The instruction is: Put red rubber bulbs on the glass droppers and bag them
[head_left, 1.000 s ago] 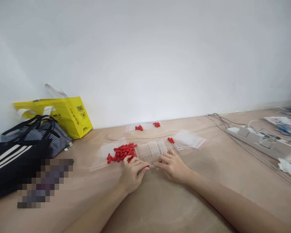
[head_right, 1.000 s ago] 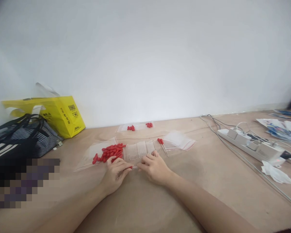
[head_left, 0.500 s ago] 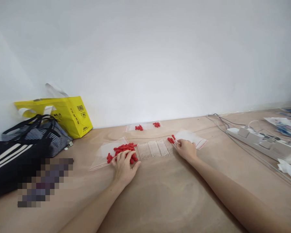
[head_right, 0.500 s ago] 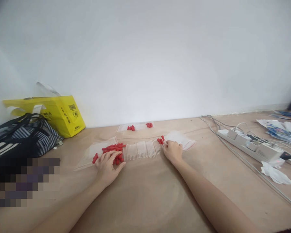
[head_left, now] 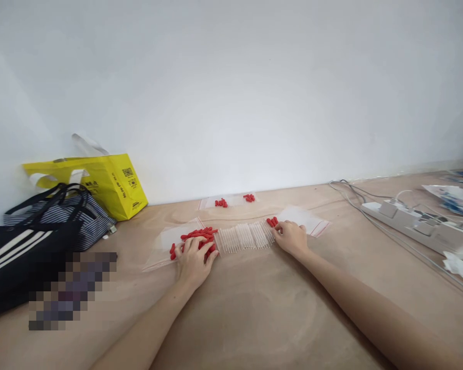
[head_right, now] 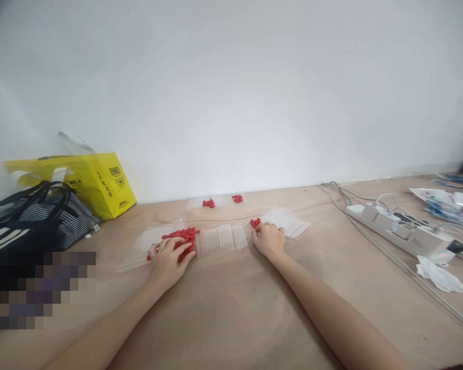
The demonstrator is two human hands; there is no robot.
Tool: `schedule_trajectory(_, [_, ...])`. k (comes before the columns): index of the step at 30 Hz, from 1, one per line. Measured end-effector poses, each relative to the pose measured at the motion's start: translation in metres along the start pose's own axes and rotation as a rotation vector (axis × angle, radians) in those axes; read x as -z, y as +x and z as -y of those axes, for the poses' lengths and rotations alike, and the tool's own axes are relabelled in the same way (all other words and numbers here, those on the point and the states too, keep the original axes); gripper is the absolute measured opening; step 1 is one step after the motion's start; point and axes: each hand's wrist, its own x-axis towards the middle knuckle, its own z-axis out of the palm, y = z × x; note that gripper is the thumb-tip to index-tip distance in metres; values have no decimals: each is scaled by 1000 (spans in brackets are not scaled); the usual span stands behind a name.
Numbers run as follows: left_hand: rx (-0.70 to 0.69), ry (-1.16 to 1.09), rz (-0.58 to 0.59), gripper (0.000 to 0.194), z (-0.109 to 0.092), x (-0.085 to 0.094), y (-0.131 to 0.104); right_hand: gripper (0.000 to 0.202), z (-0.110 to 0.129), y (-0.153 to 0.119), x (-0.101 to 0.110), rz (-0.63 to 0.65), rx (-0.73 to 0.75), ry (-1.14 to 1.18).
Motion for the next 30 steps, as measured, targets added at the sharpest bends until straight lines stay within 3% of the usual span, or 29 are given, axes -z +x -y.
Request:
schedule_trajectory(7, [-3, -15, -6, 14, -5, 2, 1, 25, 18, 14, -3, 137, -101, -79])
schedule_trajectory(13, [-32, -93, -122, 16, -12, 10, -2, 25, 20, 19, -6, 186, -139, -101])
schedule_trajectory(15, [-141, -187, -79, 16, -15, 12, -5, 26, 20, 19, -6, 197, -142, -107])
schedule_trajectory(20, [-346, -398, 208, 18, -21, 16, -10, 31, 21, 15, -1, 192, -101, -121])
schedule_trajectory(24, [-292, -414, 292, 23, -22, 20, -11, 28, 21, 1, 7, 168, 32, -102])
schedule_trajectory(30, [-213, -358, 264, 21, -30, 16, -11, 14, 15, -30, 13, 165, 547, 46])
